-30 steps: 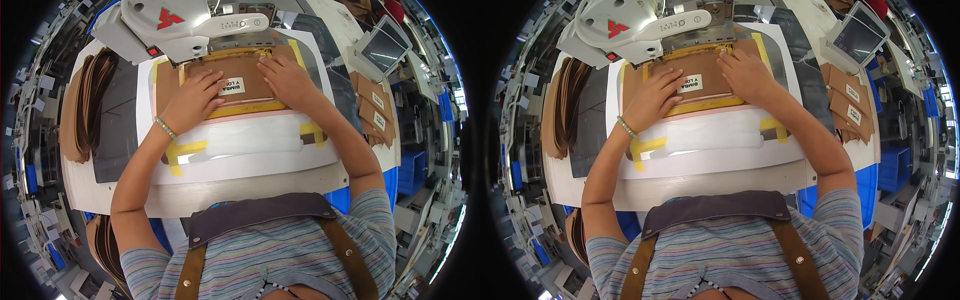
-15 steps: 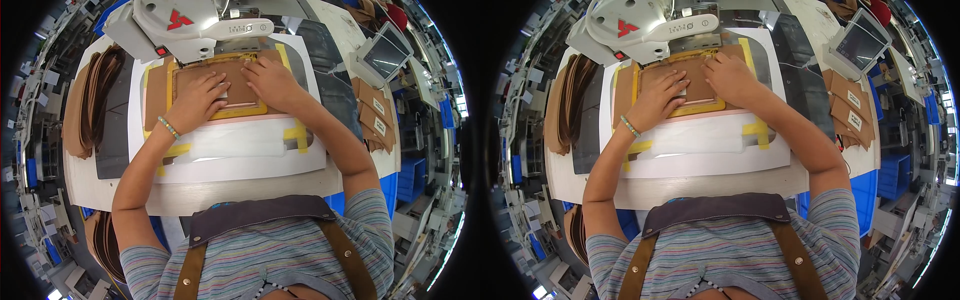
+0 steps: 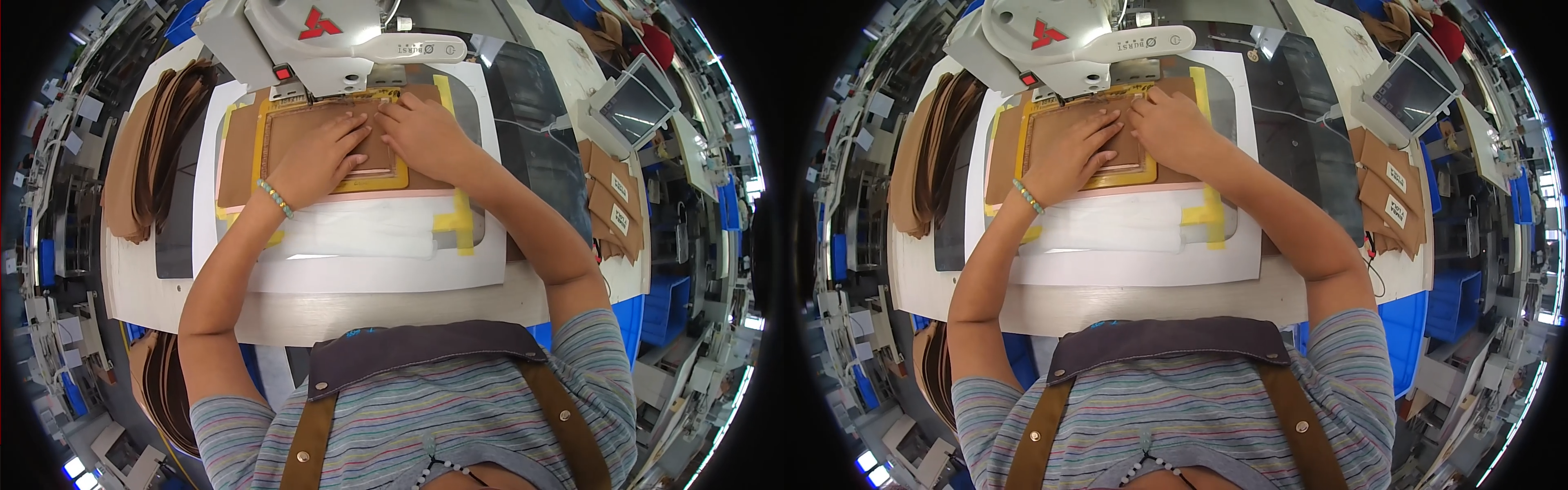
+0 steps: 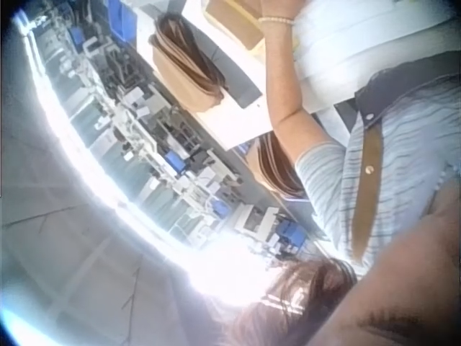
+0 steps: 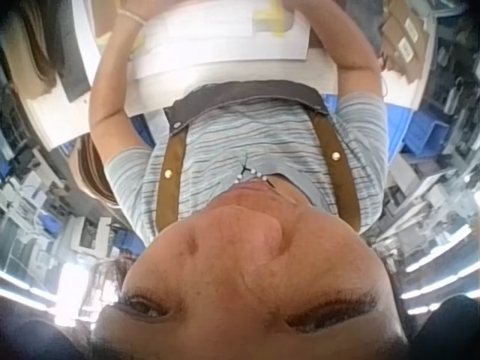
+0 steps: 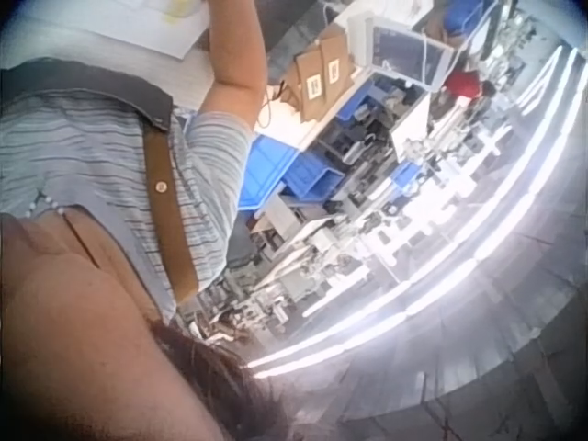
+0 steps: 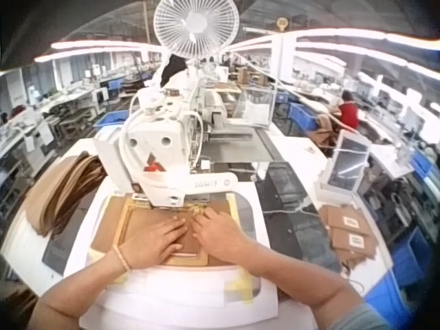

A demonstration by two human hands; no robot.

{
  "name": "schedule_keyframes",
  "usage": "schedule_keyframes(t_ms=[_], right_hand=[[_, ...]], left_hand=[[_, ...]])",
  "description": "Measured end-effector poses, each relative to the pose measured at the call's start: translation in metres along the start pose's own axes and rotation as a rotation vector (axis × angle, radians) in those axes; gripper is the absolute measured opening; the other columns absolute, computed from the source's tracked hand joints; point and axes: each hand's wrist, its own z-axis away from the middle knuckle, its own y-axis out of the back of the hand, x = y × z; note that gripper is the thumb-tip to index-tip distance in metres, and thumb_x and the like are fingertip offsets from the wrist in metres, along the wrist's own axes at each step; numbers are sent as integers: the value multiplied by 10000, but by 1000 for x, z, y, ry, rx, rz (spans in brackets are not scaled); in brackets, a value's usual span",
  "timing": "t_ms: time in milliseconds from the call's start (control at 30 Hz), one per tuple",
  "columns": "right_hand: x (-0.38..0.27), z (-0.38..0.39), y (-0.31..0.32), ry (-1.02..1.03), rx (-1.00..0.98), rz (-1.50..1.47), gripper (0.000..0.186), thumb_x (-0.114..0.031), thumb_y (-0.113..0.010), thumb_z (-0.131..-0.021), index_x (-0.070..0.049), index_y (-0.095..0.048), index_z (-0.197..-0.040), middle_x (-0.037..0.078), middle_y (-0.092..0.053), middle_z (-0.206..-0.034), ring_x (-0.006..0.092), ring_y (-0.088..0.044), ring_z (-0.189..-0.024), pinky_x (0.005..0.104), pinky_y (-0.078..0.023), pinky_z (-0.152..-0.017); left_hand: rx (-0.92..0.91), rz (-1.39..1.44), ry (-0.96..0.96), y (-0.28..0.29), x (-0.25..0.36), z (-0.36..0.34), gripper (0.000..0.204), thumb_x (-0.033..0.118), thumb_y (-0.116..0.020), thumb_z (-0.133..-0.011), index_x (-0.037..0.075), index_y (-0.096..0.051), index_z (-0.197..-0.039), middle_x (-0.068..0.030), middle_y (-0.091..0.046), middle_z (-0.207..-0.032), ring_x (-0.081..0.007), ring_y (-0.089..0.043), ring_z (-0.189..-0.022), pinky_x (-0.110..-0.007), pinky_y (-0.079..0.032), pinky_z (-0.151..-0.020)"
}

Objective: Operating an industrial sewing machine to attach labels to leather pieces.

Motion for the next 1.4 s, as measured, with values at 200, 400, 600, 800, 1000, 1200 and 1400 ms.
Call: schedule_keyframes(t_ms=[200,400,600,800,1000,1200,1400], right_hand=[[-9,-10,-3,21,22,-47,305,-292,-714,-974,-65,-747,-1175,30,-719,-1310,222,-612,-1176,335,-563,-878],[-8,-3,12,17,11,-232,356,-296,-677,-1013,-47,-739,-1260,59,-688,-1380,259,-607,-1241,383,-544,-1003],[3,22,31,-33,5,-331,334,-276,-658,-1020,-48,-746,-1248,88,-703,-1350,289,-613,-1262,410,-533,-1050],[-11,18,29,92,38,-482,320,-226,-662,-1009,-31,-740,-1251,83,-716,-1334,290,-612,-1269,420,-509,-1095],[-40,9,23,289,16,-427,341,-135,-685,-957,-47,-736,-1282,62,-735,-1302,257,-630,-1254,389,-509,-1071],[-46,17,26,259,12,-375,369,-97,-695,-924,-37,-739,-1286,56,-742,-1289,251,-636,-1243,389,-526,-1047],[-48,16,23,247,31,-399,372,-93,-704,-904,-30,-735,-1269,68,-736,-1268,261,-640,-1215,391,-530,-1038]], left_hand=[[42,11,13,4,-3,3,452,153,-625,-1047,38,-592,-1482,-125,-552,-1583,-345,-503,-1460,-445,-445,-1193],[60,12,87,6,-10,4,402,130,-619,-1039,32,-602,-1429,-122,-590,-1531,-353,-550,-1368,-450,-462,-1165],[104,-19,54,9,-18,16,389,115,-619,-1037,38,-612,-1418,-107,-609,-1517,-361,-553,-1366,-451,-438,-1190],[146,17,30,39,-15,45,388,94,-646,-1021,57,-655,-1407,-94,-611,-1530,-343,-519,-1454,-454,-420,-1219],[-10,135,1,37,-11,65,413,134,-682,-1004,71,-677,-1412,-76,-580,-1583,-339,-454,-1527,-468,-396,-1242],[-57,117,-49,29,-7,64,466,277,-703,-1013,89,-674,-1438,-75,-543,-1623,-325,-410,-1556,-470,-365,-1257],[-60,53,-49,26,-7,60,530,313,-706,-1010,111,-630,-1494,-67,-535,-1630,-324,-419,-1548,-469,-363,-1261]])
